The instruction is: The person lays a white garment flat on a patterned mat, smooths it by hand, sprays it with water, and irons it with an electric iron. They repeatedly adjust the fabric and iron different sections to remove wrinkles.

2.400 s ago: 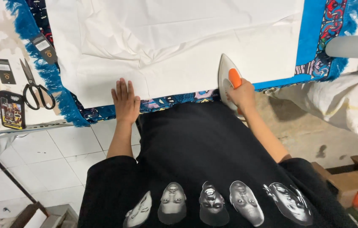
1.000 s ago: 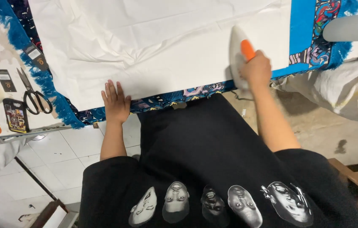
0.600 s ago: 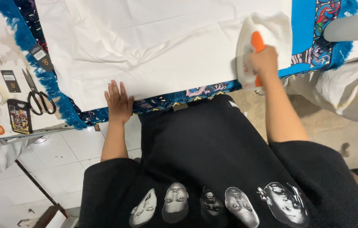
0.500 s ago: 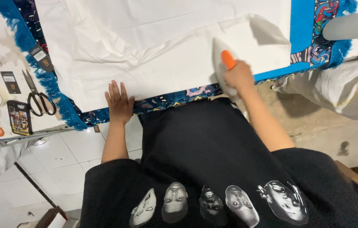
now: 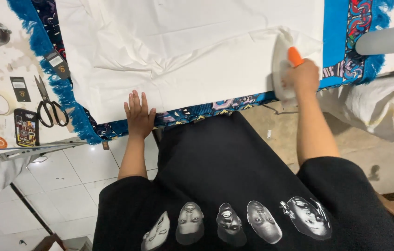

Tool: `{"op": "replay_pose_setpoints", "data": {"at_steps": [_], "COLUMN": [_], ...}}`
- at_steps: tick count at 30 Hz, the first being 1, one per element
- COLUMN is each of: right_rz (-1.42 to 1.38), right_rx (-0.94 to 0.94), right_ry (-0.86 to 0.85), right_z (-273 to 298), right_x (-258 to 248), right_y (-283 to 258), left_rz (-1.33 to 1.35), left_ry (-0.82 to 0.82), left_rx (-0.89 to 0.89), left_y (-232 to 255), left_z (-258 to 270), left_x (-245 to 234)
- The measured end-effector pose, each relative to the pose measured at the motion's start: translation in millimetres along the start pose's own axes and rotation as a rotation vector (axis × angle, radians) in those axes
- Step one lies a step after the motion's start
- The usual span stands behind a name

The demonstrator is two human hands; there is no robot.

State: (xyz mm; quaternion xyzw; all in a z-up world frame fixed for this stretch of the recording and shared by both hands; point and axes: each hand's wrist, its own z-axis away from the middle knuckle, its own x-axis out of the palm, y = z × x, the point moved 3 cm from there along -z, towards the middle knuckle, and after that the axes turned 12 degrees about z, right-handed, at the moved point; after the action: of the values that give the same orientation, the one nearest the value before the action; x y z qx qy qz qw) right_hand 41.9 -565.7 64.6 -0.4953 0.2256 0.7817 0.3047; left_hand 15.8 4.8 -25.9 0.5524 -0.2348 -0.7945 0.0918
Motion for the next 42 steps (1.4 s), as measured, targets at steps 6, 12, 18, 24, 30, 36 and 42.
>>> {"op": "replay_pose_setpoints", "data": {"at_steps": [6, 12, 18, 24, 30, 36, 42], "right_rz": [-0.221, -0.121, -0.09, -0.186, 0.073, 0.156, 0.617], "right_rx": [-0.021, -0.082, 0.091, -0.02, -0.364, -0.685, -1.035], "right_ry": [0.079, -0.066, 0.014, -0.285, -0.361, -0.339, -0.32], "right_z": [-104, -21, -100, -33, 111, 156, 194], "right_x": [22, 31, 11, -9, 1, 63, 72], "right_y": [82, 45, 78, 38, -70, -162, -211], "left_rz": [0.022, -0.006, -0.131, -0.103, 0.06, -0.028, 0.068], "left_ry": [-0.023, 0.006, 0.128, 0.258, 0.221, 0.19, 0.101], "left_rx": [-0.026, -0.022, 0.169, 0.06, -0.205, -0.444, -0.397], "left_y": [4, 3, 14, 10, -14, -36, -44], "left_z": [0, 0, 3, 9, 15, 31, 38], "left_x": [-4, -2, -14, -10, -5, -29, -46]}}
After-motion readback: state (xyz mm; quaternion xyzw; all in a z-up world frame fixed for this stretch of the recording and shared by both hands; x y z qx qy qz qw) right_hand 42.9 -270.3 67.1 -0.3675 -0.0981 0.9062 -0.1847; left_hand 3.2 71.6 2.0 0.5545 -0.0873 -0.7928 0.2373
